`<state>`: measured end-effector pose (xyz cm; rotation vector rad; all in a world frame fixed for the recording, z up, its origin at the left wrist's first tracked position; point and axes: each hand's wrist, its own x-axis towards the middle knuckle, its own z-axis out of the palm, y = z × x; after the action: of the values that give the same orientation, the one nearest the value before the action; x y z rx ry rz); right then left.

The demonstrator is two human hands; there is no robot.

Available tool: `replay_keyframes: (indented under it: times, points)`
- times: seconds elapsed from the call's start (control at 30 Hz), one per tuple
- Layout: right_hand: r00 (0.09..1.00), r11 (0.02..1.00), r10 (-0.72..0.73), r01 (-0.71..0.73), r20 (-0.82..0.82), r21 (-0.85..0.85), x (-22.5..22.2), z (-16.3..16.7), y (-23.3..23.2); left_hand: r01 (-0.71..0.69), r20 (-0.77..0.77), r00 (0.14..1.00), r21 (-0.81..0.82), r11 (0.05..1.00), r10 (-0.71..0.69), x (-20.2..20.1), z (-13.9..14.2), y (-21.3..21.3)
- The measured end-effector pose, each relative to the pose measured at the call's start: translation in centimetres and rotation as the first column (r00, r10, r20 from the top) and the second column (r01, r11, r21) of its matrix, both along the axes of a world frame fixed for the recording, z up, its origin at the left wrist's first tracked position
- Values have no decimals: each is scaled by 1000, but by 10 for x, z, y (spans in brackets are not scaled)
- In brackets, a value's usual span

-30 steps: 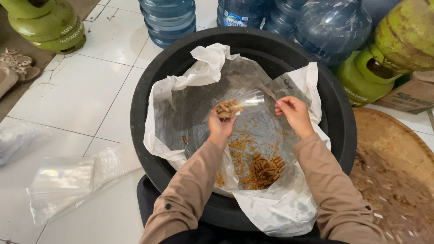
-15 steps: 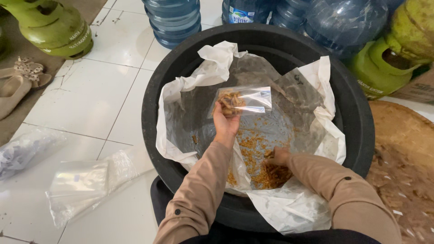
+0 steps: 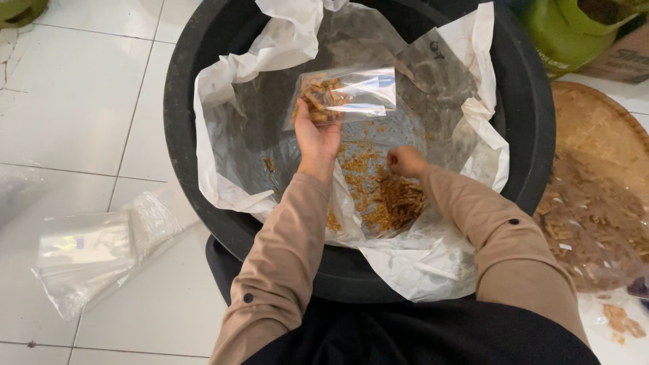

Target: The person sits on the floor with a large basin of brown snack pieces in front of them. They open small clear plastic bags, place handfuls of the snack pieces into each bag, and set filled bags aside on the floor, repeating the process.

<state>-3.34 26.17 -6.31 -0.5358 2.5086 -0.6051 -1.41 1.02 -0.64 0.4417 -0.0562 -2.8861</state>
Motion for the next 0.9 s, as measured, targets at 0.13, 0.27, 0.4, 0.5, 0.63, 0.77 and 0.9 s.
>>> replay_keyframes:
  times: [0.13,0.27,0.4,0.5,0.63,0.77,0.9]
  points:
    - [904,854,-265,381,335,-354,-25,38,0,0,101,995,18,1000,-2,-5,-9,3]
    - [772,447,-267,630,577,-635,-44,92,2,49,237,970,13,999,-51,-7,-24,9]
    - [815,319,-151,576,560,-752,-34,137,11,86,345,936,-16,996,-75,-9,-34,18]
    - [850,317,-96,519,518,-794,-21,160,4,100,344,936,-43,994,-80,-10,-37,23]
    - [880,255,-44,467,473,-847,-6,178,-11,103,328,941,-38,994,-85,-11,-41,28]
    - [887,30,-61,461,458,-887,-6,174,-9,93,345,935,-24,995,-79,-9,-42,31]
    - [929,407,-342,280,139,-869,-32,130,7,51,350,935,13,999,-52,-12,-38,22]
